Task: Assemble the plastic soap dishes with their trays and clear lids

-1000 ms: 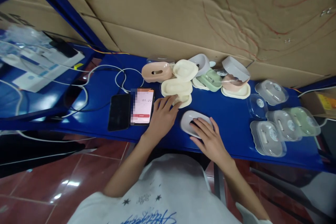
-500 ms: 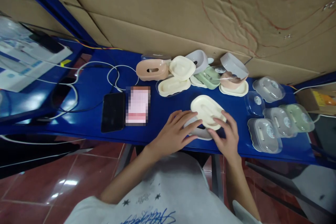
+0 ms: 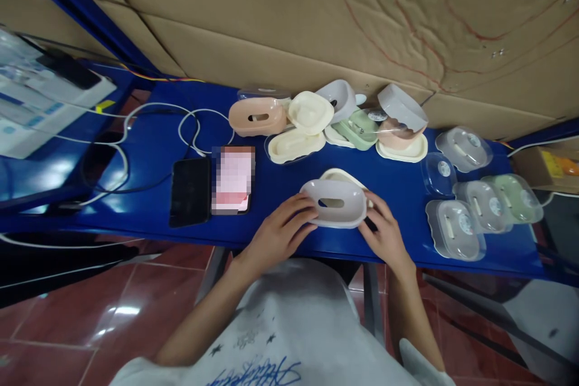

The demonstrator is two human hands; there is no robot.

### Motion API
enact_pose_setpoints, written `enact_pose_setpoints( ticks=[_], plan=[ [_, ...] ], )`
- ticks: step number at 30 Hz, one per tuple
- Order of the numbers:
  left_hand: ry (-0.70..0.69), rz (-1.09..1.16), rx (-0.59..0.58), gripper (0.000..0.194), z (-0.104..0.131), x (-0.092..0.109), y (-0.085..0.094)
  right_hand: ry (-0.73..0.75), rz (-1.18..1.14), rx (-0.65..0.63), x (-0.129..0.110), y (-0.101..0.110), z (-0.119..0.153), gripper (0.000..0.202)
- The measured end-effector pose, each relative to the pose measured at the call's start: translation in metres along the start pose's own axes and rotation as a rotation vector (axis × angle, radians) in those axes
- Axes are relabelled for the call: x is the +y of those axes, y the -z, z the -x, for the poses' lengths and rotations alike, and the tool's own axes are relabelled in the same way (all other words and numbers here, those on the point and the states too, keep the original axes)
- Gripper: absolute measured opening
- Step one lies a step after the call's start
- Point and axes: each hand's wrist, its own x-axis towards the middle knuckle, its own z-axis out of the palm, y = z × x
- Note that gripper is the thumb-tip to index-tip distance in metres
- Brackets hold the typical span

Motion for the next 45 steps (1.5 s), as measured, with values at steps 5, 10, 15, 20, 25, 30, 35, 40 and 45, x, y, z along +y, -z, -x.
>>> enact_pose_setpoints(
  ticks=[5,10,15,20,25,30,35,40,45],
  plan=[
    [-0.003,-0.041,0.049,0.027,-0.016,-0.003,-0.016,-0.100,0.068,0.148,-0.005,0.001,-0.006,0.041],
    [-0.088,-0.133,-0.048,0.028,-0.038,-0.016,-0.012,0.019,0.150,0.200,-0.011,-0.003,-0.015,0.055],
    [0.047,-0.178,-0.176,0.045,-0.043,-0.026,-0.009,0.129,0.292,0.117,-0.023,-0.024,-0.031,0.034],
    [0.163,-0.086,-0.216,0.068,-0.027,-0.020,-0.011,0.116,0.294,0.174,-0.027,-0.029,-0.026,0.030],
    [0.185,-0.138,-0.095,0.076,-0.022,-0.025,-0.016,0.067,0.314,0.112,-0.042,-0.037,-0.027,0.035],
    [0.271,-0.160,-0.061,0.080,-0.030,-0.032,-0.022,0.069,0.315,0.021,-0.055,-0.054,-0.039,0.039],
    [0.236,-0.286,-0.015,0.061,-0.023,-0.027,-0.013,0.156,0.230,-0.062,-0.047,-0.042,-0.039,0.036],
    [0.069,-0.306,-0.113,0.048,-0.007,-0.025,-0.007,0.236,0.196,-0.177,-0.040,-0.026,-0.030,0.041],
    [0.065,-0.333,-0.120,0.048,-0.001,-0.024,-0.005,0.268,0.232,-0.187,-0.034,-0.036,-0.024,0.043]
  ],
)
